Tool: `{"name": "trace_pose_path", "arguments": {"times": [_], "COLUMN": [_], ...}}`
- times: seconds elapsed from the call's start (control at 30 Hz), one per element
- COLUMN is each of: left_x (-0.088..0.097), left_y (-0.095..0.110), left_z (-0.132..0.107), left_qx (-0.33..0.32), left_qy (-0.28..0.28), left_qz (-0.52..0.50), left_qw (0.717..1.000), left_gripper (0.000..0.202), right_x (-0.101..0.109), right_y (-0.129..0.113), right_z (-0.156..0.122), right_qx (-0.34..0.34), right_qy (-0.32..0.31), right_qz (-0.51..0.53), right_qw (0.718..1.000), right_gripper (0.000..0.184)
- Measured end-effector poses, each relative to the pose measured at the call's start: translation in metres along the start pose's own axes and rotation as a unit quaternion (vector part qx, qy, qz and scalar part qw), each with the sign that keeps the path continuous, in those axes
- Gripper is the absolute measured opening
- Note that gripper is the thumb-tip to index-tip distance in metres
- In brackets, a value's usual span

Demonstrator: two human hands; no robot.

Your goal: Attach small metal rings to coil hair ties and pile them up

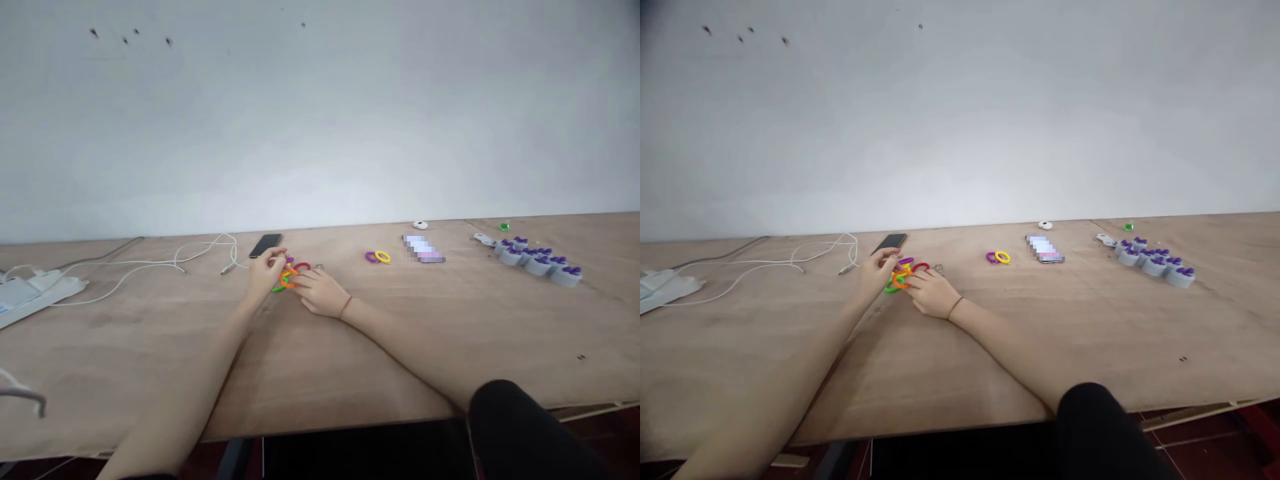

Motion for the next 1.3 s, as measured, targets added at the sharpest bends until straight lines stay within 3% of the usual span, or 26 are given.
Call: {"name": "trace_pose_path", "arguments": {"times": [0.17, 0.27, 0.37, 0.5, 0.63, 0.73, 0.8, 0.97, 1.3], "left_x": [-0.019, -0.037, -0.058, -0.078, -0.082, -0.081, -0.081, -0.082, -0.087], "left_y": [0.007, 0.012, 0.016, 0.019, 0.018, 0.017, 0.018, 0.021, 0.023], "left_z": [-0.016, -0.03, -0.047, -0.063, -0.067, -0.066, -0.067, -0.073, -0.081], "left_qx": [-0.048, -0.096, -0.126, -0.153, -0.172, -0.181, -0.193, -0.209, -0.197], "left_qy": [-0.043, -0.08, -0.138, -0.19, -0.201, -0.2, -0.204, -0.225, -0.257], "left_qz": [0.073, 0.11, 0.128, 0.162, 0.176, 0.184, 0.186, 0.196, 0.178], "left_qw": [0.995, 0.986, 0.974, 0.956, 0.948, 0.945, 0.941, 0.931, 0.929], "left_gripper": [0.03, 0.028, 0.029, 0.026, 0.027, 0.026, 0.025, 0.025, 0.048], "right_x": [0.041, 0.06, 0.068, 0.066, 0.06, 0.051, 0.046, 0.049, 0.058], "right_y": [-0.01, 0.001, 0.013, 0.021, 0.024, 0.027, 0.03, 0.027, 0.007], "right_z": [-0.067, -0.106, -0.128, -0.13, -0.123, -0.121, -0.122, -0.12, -0.115], "right_qx": [-0.028, -0.082, -0.11, -0.155, -0.243, -0.301, -0.321, -0.311, -0.27], "right_qy": [0.032, 0.036, 0.026, 0.058, 0.096, 0.054, 0.022, 0.018, 0.062], "right_qz": [0.007, 0.001, 0.008, 0.03, 0.016, 0.011, 0.021, 0.067, 0.16], "right_qw": [0.999, 0.996, 0.994, 0.986, 0.965, 0.952, 0.946, 0.948, 0.947], "right_gripper": [0.031, 0.035, 0.027, 0.021, 0.02, 0.037, 0.035, 0.022, 0.023]}}
Point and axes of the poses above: each hand's wrist, its own z-axis towards the middle knuckle, its own x-axis out of the back of the hand, y = z × x, the point moved 4 cm from there along z, towards the middle knuckle, and after that the axes turned 11 degrees about x, right-handed, at the moved point
